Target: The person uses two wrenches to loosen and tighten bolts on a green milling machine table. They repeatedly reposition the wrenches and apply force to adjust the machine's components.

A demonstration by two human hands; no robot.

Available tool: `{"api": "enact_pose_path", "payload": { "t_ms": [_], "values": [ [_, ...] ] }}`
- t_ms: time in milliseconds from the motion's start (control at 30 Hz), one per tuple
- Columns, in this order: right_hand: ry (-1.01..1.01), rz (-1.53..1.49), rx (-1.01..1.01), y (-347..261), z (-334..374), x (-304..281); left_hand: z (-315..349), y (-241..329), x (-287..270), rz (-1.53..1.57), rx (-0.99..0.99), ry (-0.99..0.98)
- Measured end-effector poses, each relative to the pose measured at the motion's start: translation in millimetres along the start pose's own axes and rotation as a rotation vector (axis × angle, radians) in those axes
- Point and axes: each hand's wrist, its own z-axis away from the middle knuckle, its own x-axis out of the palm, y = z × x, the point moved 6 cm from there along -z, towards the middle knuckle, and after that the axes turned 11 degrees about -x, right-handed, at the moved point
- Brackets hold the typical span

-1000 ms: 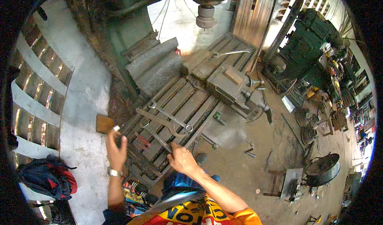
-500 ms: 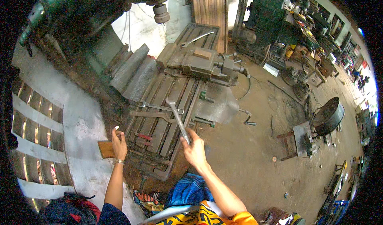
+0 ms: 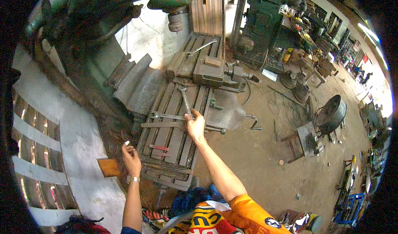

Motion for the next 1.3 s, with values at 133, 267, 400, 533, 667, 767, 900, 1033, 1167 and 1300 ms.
{"api": "enact_pose_path", "payload": {
  "t_ms": [133,267,400,533,667,767,900,1033,1167,1300],
  "values": [
    [0.017,-0.169,0.218,2,19,-6,1,2,0,0.058,0.035,-0.033],
    [0.106,-0.142,0.096,-14,24,-9,-1,5,2,0.103,0.060,-0.054],
    [0.147,-0.231,0.091,-21,13,-1,-2,5,5,0.087,0.041,-0.101],
    [0.114,-0.173,0.126,-22,0,-1,-2,5,6,0.089,0.040,-0.106],
    [0.134,-0.152,0.167,-17,-2,-3,-2,2,7,0.072,0.007,-0.113],
    [0.148,-0.138,0.211,-10,-6,-6,-1,1,8,0.068,0.015,-0.124],
    [0.190,0.023,0.138,-9,-26,-30,0,5,7,0.040,0.050,-0.110],
    [0.167,0.086,0.187,-4,-47,-67,0,6,9,0.012,0.018,-0.111],
    [0.079,0.136,0.183,-4,-57,-79,-2,4,10,-0.014,-0.026,-0.115],
    [-0.149,-0.009,0.331,1,-33,-51,-3,-1,11,-0.045,-0.066,-0.100]
  ]
}}
